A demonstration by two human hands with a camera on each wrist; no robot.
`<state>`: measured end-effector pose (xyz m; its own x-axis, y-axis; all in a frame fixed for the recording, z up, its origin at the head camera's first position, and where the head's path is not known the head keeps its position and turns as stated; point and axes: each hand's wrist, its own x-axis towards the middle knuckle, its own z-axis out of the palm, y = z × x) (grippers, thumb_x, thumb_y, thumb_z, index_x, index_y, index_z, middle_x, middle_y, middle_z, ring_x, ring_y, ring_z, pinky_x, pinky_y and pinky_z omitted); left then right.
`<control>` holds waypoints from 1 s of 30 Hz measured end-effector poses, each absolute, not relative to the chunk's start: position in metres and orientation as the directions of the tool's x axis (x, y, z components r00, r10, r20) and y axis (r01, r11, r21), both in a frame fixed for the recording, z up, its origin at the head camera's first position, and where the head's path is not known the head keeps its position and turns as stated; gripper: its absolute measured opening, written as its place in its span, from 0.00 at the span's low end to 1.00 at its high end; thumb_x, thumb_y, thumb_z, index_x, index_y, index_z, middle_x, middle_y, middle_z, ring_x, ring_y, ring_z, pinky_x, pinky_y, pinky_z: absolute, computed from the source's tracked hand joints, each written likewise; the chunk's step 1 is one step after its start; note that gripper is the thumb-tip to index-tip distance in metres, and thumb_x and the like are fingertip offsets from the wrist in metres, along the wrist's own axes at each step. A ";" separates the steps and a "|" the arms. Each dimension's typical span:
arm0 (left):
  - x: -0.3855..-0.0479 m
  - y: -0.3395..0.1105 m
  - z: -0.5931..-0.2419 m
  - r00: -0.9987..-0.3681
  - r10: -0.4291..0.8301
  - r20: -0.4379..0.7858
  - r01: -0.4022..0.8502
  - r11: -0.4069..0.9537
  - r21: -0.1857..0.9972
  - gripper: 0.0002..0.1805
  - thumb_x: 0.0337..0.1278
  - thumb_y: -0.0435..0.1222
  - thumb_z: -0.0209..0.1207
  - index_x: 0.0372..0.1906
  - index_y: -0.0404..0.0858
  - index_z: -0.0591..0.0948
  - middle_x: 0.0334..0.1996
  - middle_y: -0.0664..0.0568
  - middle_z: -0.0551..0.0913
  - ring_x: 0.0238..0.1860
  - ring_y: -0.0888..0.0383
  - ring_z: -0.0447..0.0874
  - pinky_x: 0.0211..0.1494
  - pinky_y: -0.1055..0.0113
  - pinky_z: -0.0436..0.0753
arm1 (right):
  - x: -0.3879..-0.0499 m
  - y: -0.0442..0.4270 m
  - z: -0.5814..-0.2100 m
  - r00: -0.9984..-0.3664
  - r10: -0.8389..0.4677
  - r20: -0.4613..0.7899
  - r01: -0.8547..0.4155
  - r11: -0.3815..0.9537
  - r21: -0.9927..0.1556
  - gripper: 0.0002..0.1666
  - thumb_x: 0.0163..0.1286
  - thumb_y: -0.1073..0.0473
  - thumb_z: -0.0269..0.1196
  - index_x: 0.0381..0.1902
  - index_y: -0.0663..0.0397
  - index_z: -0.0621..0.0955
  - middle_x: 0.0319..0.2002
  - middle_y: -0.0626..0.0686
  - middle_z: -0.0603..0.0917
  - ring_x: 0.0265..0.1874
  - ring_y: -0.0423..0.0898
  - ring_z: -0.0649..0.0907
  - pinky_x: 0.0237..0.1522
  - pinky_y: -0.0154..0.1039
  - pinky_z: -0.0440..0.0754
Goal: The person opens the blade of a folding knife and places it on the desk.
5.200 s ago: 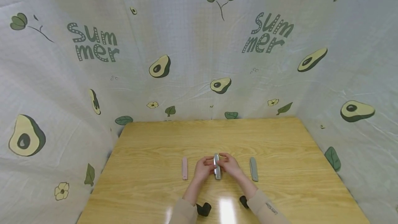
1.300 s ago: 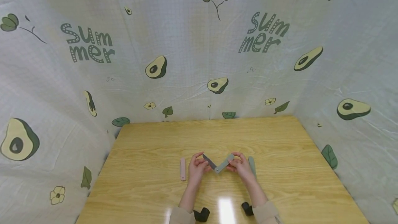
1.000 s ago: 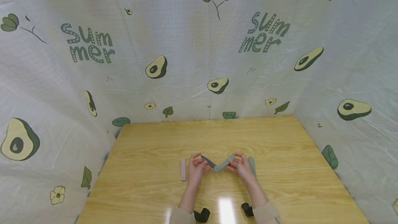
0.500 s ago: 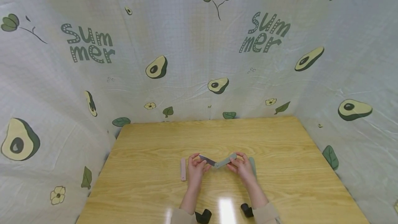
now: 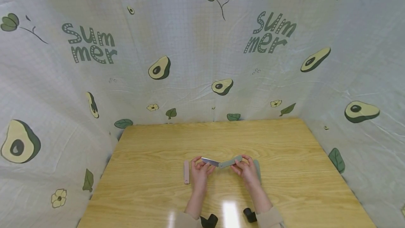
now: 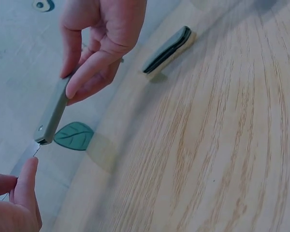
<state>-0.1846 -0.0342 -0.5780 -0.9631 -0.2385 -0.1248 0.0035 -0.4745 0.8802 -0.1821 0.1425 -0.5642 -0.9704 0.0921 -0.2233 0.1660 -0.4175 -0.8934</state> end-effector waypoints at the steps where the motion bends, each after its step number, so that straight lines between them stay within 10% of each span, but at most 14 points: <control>1: -0.184 -0.034 -0.578 -0.962 -0.243 -0.124 0.007 -0.476 0.879 0.29 0.57 0.18 0.53 0.63 0.26 0.58 0.39 0.41 0.73 0.37 0.54 0.82 0.47 0.58 0.88 | -0.182 0.142 -0.564 -0.970 0.096 -0.225 0.164 -0.426 -0.890 0.24 0.73 0.73 0.51 0.62 0.65 0.57 0.36 0.53 0.76 0.36 0.43 0.84 0.50 0.36 0.85; 30: -0.184 -0.022 -0.572 -0.948 -0.296 -0.117 0.089 -0.600 0.795 0.16 0.63 0.19 0.49 0.52 0.28 0.61 0.42 0.42 0.70 0.44 0.53 0.82 0.53 0.58 0.85 | -0.178 0.127 -0.563 -0.950 0.185 -0.253 0.084 -0.626 -0.775 0.20 0.74 0.72 0.50 0.58 0.57 0.57 0.42 0.53 0.73 0.37 0.41 0.82 0.55 0.39 0.82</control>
